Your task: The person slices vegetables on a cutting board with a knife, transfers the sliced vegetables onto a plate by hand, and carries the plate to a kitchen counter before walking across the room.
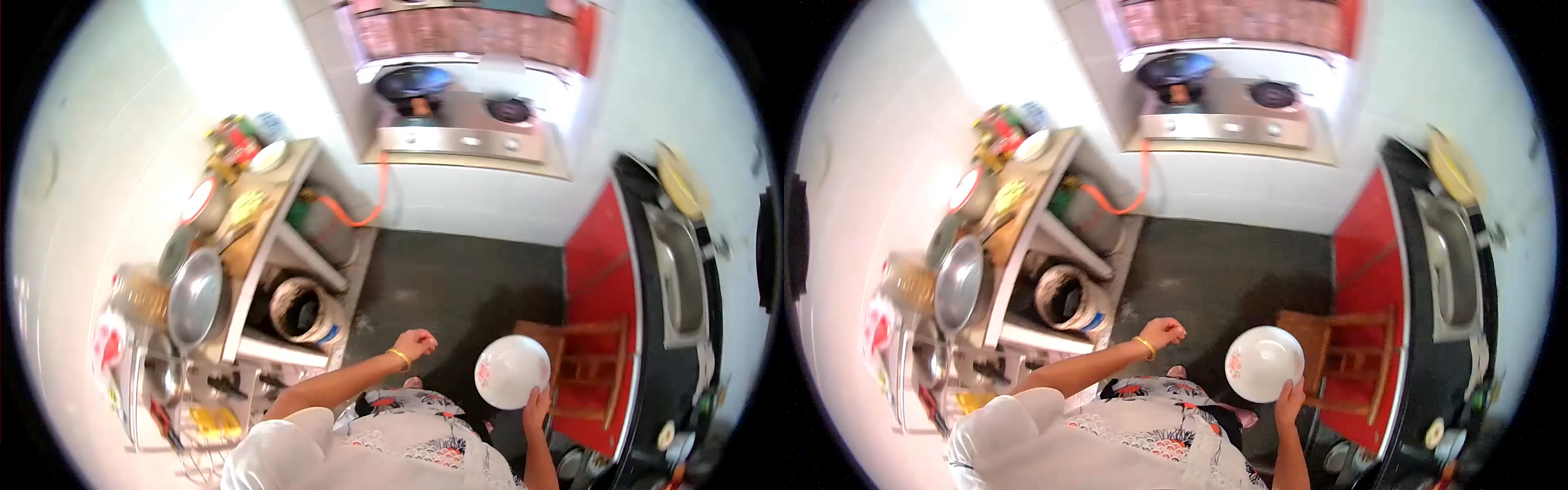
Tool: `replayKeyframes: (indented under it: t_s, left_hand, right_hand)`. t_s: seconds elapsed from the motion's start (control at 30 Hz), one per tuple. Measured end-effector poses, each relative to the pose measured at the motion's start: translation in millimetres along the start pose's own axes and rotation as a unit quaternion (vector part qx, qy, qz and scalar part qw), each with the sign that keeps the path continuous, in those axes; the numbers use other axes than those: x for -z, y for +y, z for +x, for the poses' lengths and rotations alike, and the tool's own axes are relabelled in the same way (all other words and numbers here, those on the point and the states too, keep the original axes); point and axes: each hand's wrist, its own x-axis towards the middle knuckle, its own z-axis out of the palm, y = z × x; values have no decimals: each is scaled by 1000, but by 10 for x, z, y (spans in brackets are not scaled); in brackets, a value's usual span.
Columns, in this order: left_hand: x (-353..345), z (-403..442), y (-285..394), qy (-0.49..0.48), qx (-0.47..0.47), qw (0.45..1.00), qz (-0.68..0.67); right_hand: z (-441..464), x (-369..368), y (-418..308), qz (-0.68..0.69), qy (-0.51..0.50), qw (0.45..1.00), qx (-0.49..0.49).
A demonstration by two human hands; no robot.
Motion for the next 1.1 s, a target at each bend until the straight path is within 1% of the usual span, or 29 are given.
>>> replayKeyframes:
  t_s: [0.03, 0.07, 0.1, 0.13, 0.17, 0.23, 0.27, 0.3, 0.37, 0.4, 0.43, 0.5, 0.53, 0.57, 0.63, 0.67, 0.7, 0.77, 0.8, 0.87, 0.93, 1.0, 1.07, 1.1]
  left_hand:
    - [269, -18, -208, 11, -14, 997, -77]
    - [474, -136, -171, 37, -16, 995, -94]
    - [652, -293, -25, 43, 25, 993, -109]
    - [809, -448, 67, 46, 69, 989, -126]
    - [913, -562, 81, 71, 72, 984, -146]
    - [1065, -697, 119, 106, 41, 971, -212]
    - [1145, -736, 117, 99, 29, 964, -244]
    - [1200, -781, 117, 117, 31, 960, -254]
    - [1246, -828, 151, 170, -13, 906, -387]
    - [1288, -847, 202, 169, -29, 883, -438]
    - [1310, -847, 219, 182, -48, 860, -475]
    - [1350, -826, 257, 205, -109, 816, -529]
    - [1360, -840, 308, 222, -112, 796, -551]
    - [1370, -804, 262, 229, -146, 766, -583]
    - [1350, -744, 193, 315, -140, 730, -589]
    - [1363, -756, 468, 365, -128, 702, -598]
    - [1397, -732, 476, 372, -128, 700, -597]
    - [1381, -709, 476, 415, -73, 724, -547]
    - [1375, -664, 551, 446, -62, 688, -569]
    - [1401, -552, 515, 452, -64, 659, -598]
    - [1448, -542, 644, 460, -69, 635, -617]
    - [1542, -526, 581, 452, -82, 636, -620]
    - [1682, -477, 447, 451, -94, 631, -624]
    - [1766, -458, 375, 446, -116, 628, -627]
  right_hand:
    - [205, -260, -163, 42, -15, 998, 41]
    - [377, -516, -361, 39, -58, 997, 35]
    - [523, -767, -574, 33, -101, 994, 27]
    - [640, -1023, -822, 99, -132, 985, 58]
    - [733, -1264, -1065, 165, -167, 968, 84]
    - [862, -1659, -1501, 158, -232, 958, 51]
    - [929, -1933, -1559, 213, -237, 942, 106]
    - [963, -2092, -1712, 213, -257, 936, 110]
    - [1031, -2339, -2039, 243, -354, 903, 19]
    - [1053, -2382, -2269, 240, -396, 886, -16]
    - [1090, -2430, -2456, 214, -429, 877, -9]
    - [1185, -2551, -2655, 187, -464, 865, 44]
    - [1246, -2610, -2718, 191, -490, 850, 41]
    - [1291, -2648, -2733, 186, -497, 847, 38]
    - [1446, -2786, -2822, 132, -549, 822, 66]
    - [1491, -2832, -2887, 128, -549, 821, 85]
    - [1551, -2894, -2920, 129, -555, 817, 86]
    - [1673, -2991, -2962, 122, -602, 783, 93]
    - [1723, -3037, -3007, 117, -603, 783, 98]
    - [1828, -3136, -3109, 114, -618, 772, 97]
    - [1899, -3268, -3202, 125, -634, 757, 98]
    - [1952, -3427, -3296, 126, -660, 735, 91]
    - [1976, -3572, -3431, 123, -670, 725, 96]
    - [1978, -3649, -3515, 125, -678, 717, 103]
